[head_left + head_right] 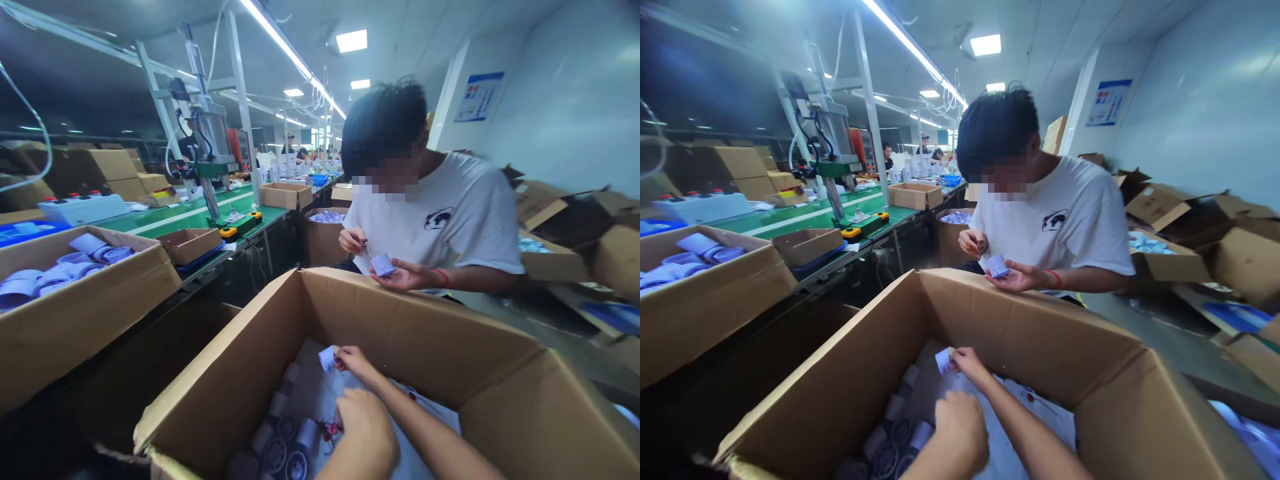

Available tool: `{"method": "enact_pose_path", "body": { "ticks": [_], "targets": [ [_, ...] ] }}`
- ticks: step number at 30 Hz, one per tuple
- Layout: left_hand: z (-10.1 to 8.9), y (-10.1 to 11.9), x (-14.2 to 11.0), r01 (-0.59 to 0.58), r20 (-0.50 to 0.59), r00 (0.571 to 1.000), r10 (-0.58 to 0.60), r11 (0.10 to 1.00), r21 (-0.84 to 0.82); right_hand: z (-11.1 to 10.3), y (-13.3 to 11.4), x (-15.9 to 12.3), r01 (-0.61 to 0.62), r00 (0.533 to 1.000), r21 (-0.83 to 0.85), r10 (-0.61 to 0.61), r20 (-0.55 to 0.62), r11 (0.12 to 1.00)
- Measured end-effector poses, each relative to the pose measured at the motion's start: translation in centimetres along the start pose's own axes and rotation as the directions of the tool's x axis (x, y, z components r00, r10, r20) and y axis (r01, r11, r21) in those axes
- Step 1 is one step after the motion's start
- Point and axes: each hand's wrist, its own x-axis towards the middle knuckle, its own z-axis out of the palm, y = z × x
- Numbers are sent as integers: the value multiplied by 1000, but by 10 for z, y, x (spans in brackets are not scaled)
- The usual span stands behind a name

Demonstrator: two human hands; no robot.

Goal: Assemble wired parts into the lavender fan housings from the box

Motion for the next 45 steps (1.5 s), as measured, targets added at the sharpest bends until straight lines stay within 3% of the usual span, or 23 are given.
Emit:
{"method": "enact_pose_path", "body": {
  "ticks": [3, 5, 8, 10, 13, 17, 19, 21, 23, 26, 28, 32, 35, 39, 42, 45],
  "targets": [
    [-35, 6, 30, 124, -110, 988, -111, 985, 122, -29, -45, -35, 53, 998, -118, -50, 32, 992],
    [-55, 9, 35, 107, -173, 981, -88, 988, 108, -45, -74, -66, 113, 993, -163, -107, 44, 980],
    [-68, 11, 29, -71, -100, 993, 59, 989, -128, -58, -111, -121, 227, 974, -203, -221, 50, 953],
    [-68, 12, 25, -228, -65, 974, 218, 925, -304, -60, -128, -159, 301, 953, -228, -298, 48, 926],
    [-68, 14, 19, -399, -181, 917, 355, 818, -416, -59, -142, -209, 397, 911, -260, -411, -1, 880],
    [-76, 16, 12, -446, -319, 891, 323, 756, -479, -57, -146, -253, 506, 827, -289, -552, -106, 813],
    [-79, 16, 8, -464, -322, 883, 341, 734, -496, -58, -146, -263, 509, 824, -294, -557, -104, 809],
    [-80, 15, 6, -510, -357, 856, 373, 721, -469, -59, -144, -265, 474, 853, -253, -511, -108, 843],
    [-80, 13, 6, -591, -440, 792, 423, 709, -384, -61, -140, -262, 436, 880, -170, -458, -125, 884],
    [-78, 8, 9, -692, -554, 661, 506, 697, -189, -62, -134, -255, 411, 902, -26, -410, -135, 911],
    [-76, 5, 11, -703, -574, 618, 537, 704, -98, -63, -132, -252, 390, 918, 83, -380, -116, 917],
    [-72, 1, 11, -719, -524, 601, 603, 695, -25, -65, -132, -257, 325, 941, 338, -338, -23, 883],
    [-68, 2, 9, -721, -492, 624, 607, 690, -64, -69, -133, -263, 311, 936, 481, -351, -7, 820],
    [-69, 2, 9, -690, -519, 656, 549, 714, -117, -80, -136, -271, 364, 915, 581, -395, -79, 728],
    [-69, 1, 9, -672, -566, 649, 509, 732, -113, -85, -138, -276, 412, 894, 624, -428, -136, 663],
    [-68, 1, 4, -674, -585, 632, 508, 733, -92, -84, -136, -278, 416, 879, 641, -466, -101, 646]
  ]
}}
